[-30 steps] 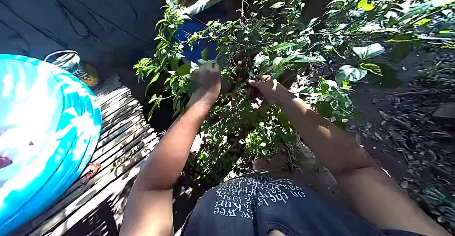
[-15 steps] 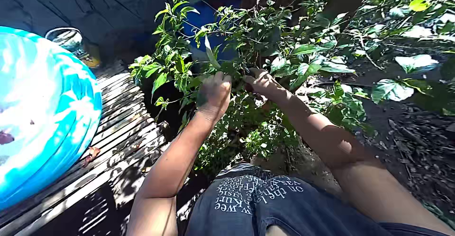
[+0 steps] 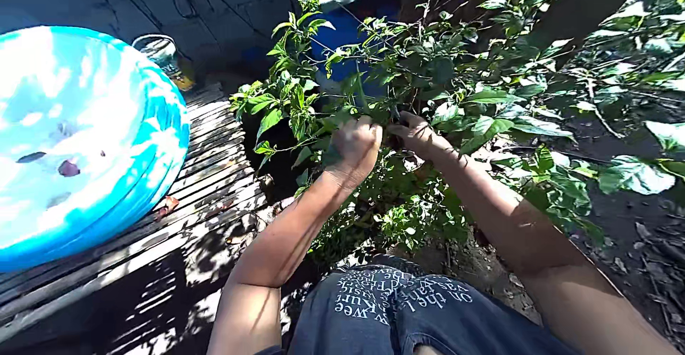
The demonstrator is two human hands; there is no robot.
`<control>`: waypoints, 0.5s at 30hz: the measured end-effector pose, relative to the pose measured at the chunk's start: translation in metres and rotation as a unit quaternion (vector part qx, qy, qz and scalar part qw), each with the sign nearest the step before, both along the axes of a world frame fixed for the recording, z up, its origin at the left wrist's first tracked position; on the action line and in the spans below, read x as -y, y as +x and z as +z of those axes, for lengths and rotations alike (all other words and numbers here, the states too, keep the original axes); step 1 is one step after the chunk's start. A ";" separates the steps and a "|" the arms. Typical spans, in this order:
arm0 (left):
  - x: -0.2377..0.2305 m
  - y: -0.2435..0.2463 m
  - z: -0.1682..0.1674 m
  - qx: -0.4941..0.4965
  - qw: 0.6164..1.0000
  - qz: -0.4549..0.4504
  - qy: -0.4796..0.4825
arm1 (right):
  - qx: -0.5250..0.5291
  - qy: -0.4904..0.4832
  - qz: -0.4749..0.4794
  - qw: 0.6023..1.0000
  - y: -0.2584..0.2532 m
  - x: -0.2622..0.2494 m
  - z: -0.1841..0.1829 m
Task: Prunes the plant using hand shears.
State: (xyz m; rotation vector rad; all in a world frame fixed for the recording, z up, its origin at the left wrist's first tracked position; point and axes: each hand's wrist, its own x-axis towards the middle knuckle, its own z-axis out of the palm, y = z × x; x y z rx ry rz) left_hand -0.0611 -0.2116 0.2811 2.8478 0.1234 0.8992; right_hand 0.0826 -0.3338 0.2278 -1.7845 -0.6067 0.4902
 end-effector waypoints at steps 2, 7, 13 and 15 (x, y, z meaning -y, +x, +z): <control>0.000 0.000 -0.002 0.031 0.999 -0.012 -0.006 | -0.001 0.015 -0.012 1.000 -0.002 -0.001 -0.003; 0.000 -0.003 0.004 -0.022 1.000 -0.003 -0.009 | 0.108 -0.091 -0.045 0.989 0.003 0.006 -0.007; -0.040 0.001 0.006 -0.168 0.985 0.014 -0.038 | 0.211 -0.210 -0.048 0.953 0.003 0.021 0.003; -0.052 0.006 0.001 -0.198 0.974 0.030 -0.102 | 0.238 -0.193 -0.036 0.951 0.004 0.023 0.001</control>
